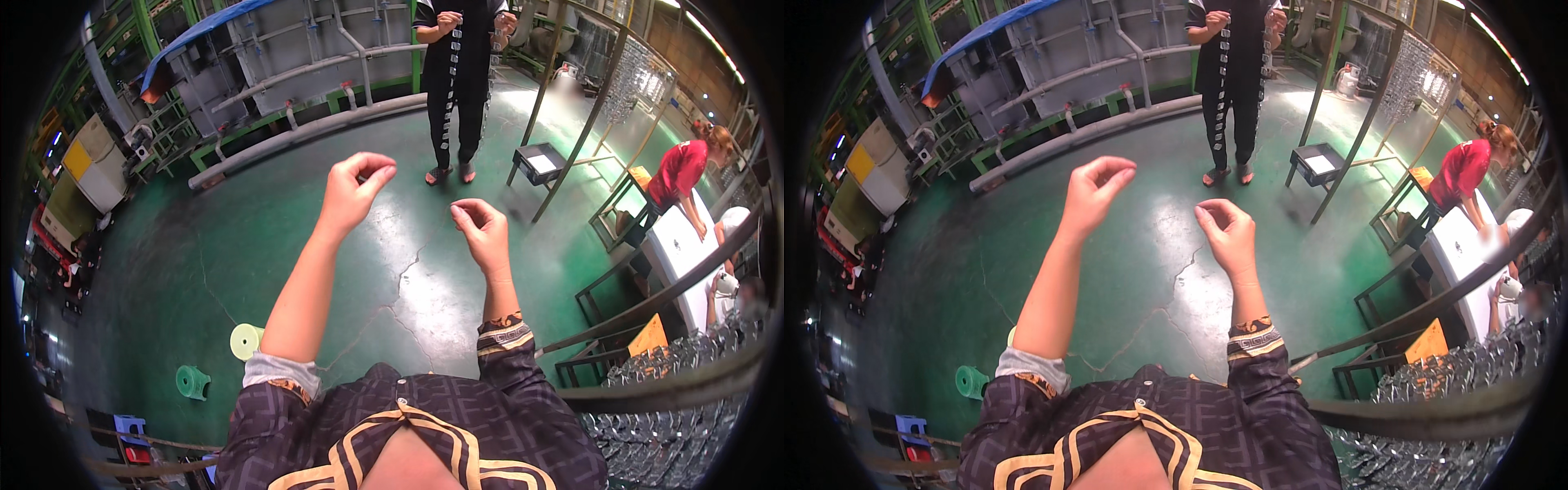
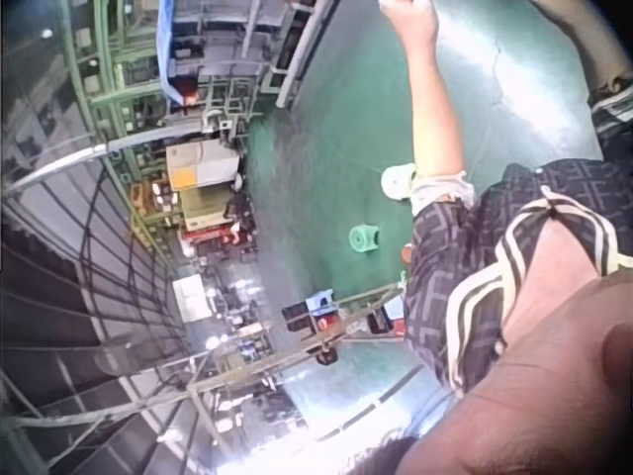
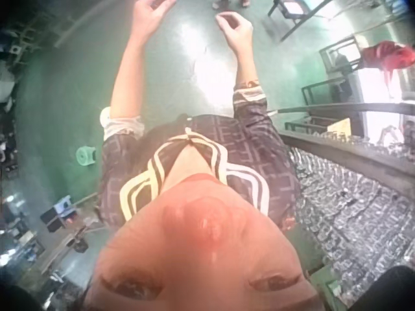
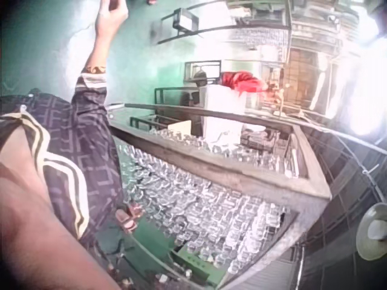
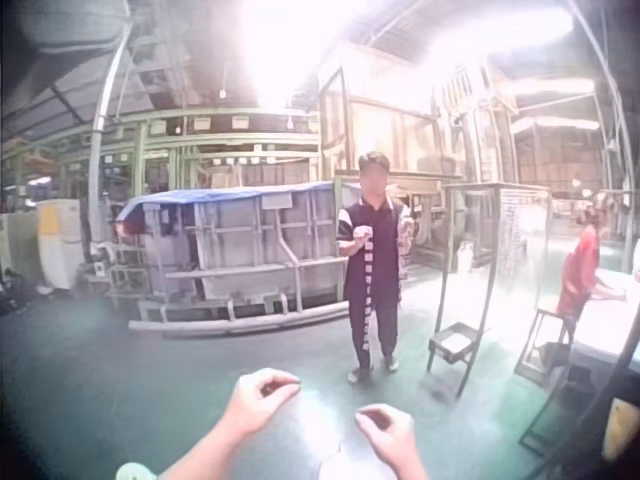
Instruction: The person hangs long metal strips onto a metal rack and receives additional strips from another person.
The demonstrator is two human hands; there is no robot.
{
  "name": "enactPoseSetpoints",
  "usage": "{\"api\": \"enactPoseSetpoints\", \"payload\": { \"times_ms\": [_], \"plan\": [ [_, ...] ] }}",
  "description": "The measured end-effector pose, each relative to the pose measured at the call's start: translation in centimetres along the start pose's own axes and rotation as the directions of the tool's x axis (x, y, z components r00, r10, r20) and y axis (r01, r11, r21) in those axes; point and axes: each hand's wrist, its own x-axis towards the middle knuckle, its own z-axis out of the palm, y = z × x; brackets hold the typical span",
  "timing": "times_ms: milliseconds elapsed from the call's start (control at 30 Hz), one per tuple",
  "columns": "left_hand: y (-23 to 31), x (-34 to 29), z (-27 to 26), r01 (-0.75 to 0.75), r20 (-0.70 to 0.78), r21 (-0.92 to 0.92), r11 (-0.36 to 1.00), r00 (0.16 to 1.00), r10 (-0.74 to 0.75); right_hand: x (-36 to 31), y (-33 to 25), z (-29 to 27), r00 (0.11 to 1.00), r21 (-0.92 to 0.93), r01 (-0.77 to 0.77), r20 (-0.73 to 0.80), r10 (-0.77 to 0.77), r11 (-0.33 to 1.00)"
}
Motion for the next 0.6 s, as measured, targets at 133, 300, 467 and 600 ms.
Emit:
{"api": "enactPoseSetpoints", "payload": {
  "times_ms": [133,300,467,600],
  "plan": [
    [-5.0,8.9,-0.1,-0.037,0.02,-0.022,0.999,0.999,0.038,5.7,2.5,0.4,0.999,0.019,-0.006,-0.038,0.007,1.0],
    [-8.9,21.0,0.9,-0.12,0.038,0.003,0.993,0.992,0.12,13.3,4.0,1.4,0.995,-0.055,0.035,-0.09,-0.04,0.998],
    [-10.8,30.8,2.4,-0.257,-0.036,0.145,0.955,0.964,0.265,20.1,3.2,3.4,0.997,-0.144,0.065,-0.041,-0.072,0.987],
    [-11.5,35.8,3.4,-0.297,-0.097,0.237,0.925,0.94,0.327,25.2,3.2,5.6,0.983,-0.195,0.165,-0.042,-0.176,0.967]
  ]
}}
